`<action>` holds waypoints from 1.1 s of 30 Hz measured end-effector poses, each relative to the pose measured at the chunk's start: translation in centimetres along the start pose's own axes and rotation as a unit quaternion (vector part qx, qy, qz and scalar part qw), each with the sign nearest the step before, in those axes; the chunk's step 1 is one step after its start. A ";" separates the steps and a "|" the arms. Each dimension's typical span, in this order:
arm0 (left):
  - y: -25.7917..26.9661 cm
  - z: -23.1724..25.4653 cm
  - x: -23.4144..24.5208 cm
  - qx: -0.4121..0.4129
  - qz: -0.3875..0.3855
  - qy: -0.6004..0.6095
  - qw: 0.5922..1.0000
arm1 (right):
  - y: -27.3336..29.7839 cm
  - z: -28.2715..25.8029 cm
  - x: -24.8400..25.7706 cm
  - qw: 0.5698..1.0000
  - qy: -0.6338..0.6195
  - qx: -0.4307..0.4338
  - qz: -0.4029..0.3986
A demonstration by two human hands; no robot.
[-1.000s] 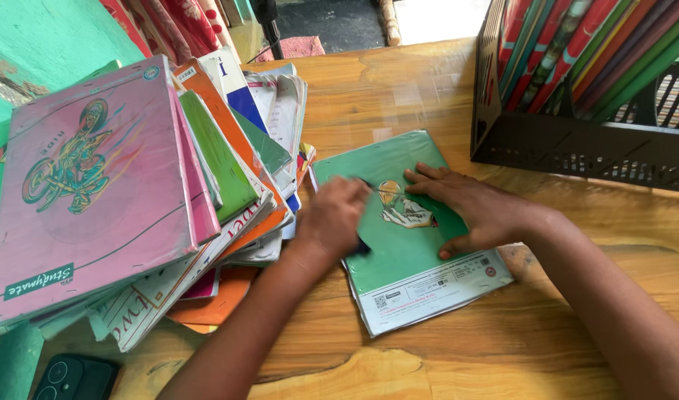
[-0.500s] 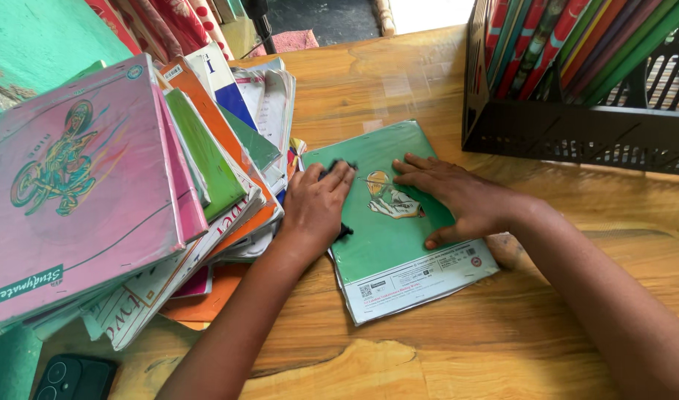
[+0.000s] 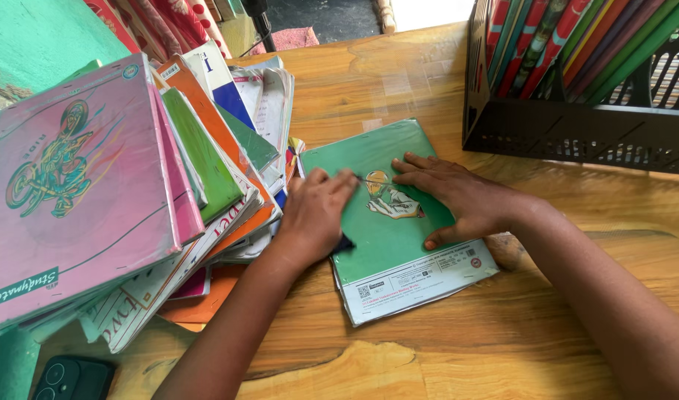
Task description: The person wipes the covers of several notebooks using a cloth and then places them into a black plastic organizer rack.
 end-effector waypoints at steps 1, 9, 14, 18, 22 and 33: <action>0.1 0.0 -0.2 0.037 -0.068 0.032 0.996 | -0.1 0.1 0.0 1.000 0.001 -0.010 -0.006; -1.7 -1.2 -1.3 -0.024 0.067 -0.103 0.992 | -0.1 0.2 -0.1 0.999 0.000 0.027 0.031; -1.8 -0.6 -0.7 -0.041 0.038 -0.078 0.995 | 0.0 0.2 0.0 0.998 -0.005 0.044 0.045; 2.5 2.6 -1.5 -0.112 -0.017 0.015 0.994 | -0.1 0.3 0.2 0.998 -0.020 0.041 0.041; 0.9 0.9 -1.8 -0.099 0.027 -0.073 0.992 | 0.0 0.4 0.1 0.997 -0.028 0.053 0.053; 0.5 2.0 -3.0 -0.097 0.009 -0.016 0.995 | -0.2 0.6 -0.1 0.998 -0.026 0.044 0.045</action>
Point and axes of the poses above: each hand's wrist, its own y-axis away from the middle knuckle, its own x-axis out of the back of the hand, z = x × y, the point moved 4 cm from there along -y, towards the middle knuckle, and after that the axes turned 12 degrees about y, right-handed, at the moved point
